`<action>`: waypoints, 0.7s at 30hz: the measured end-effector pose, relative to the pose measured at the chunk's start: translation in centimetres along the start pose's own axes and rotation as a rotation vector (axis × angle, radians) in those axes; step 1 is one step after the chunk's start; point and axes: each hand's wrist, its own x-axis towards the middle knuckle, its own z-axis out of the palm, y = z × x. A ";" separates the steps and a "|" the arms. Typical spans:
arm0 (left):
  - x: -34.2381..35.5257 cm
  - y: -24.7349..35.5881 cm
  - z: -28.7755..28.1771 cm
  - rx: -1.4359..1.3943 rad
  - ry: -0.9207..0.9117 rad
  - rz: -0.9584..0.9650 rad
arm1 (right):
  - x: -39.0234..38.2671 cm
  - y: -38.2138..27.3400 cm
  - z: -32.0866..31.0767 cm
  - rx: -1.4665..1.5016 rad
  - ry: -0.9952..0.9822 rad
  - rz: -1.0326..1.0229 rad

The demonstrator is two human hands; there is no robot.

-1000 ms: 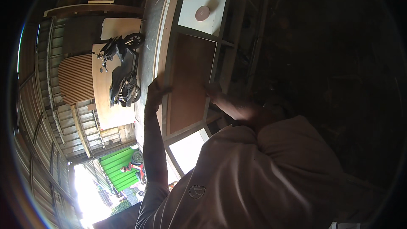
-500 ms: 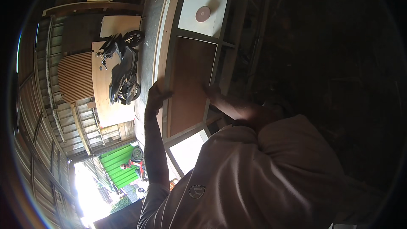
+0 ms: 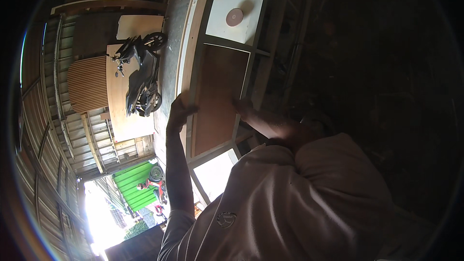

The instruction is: The person organizes wooden boards on a table, carries a board to a large white shelf unit to check for fit, and uses a measuring tape and pencil to mark wood before hammering parts together.

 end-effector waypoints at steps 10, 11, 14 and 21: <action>1.7 -0.6 -1.2 0.050 -0.048 -0.022 | 1.9 -0.1 -3.5 -0.493 -0.304 -0.465; 1.0 0.1 -1.2 0.122 -0.031 -0.059 | 0.9 -0.6 -3.7 -0.703 -0.350 -0.593; 0.3 -5.6 -1.8 0.080 0.019 0.133 | -1.4 -0.6 -2.0 -1.243 -0.393 -0.910; 1.6 -4.9 -1.4 0.222 0.023 0.138 | 2.8 1.1 -4.1 -0.948 -0.440 -0.974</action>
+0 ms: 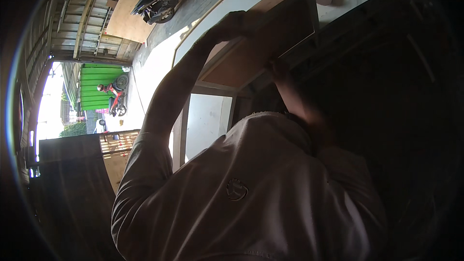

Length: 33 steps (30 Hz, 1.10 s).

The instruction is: The person organizes wooden boards on a table, carries a board to a large white shelf unit to check for fit, and uses a measuring tape and pencil to mark wood before hammering parts together.

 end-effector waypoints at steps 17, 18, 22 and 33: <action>-2.2 -2.1 -0.5 0.069 0.081 0.045 | -0.7 -4.9 2.1 -0.272 -0.019 0.063; -1.0 0.2 -0.5 0.077 0.069 0.092 | -0.4 -2.3 1.2 -0.153 0.101 0.043; -0.5 0.4 -0.5 0.208 0.050 0.058 | -0.6 -2.3 0.3 -0.472 0.114 -0.194; -0.9 0.2 -0.5 0.085 0.012 0.079 | 0.0 -3.4 0.5 -0.304 0.081 -0.123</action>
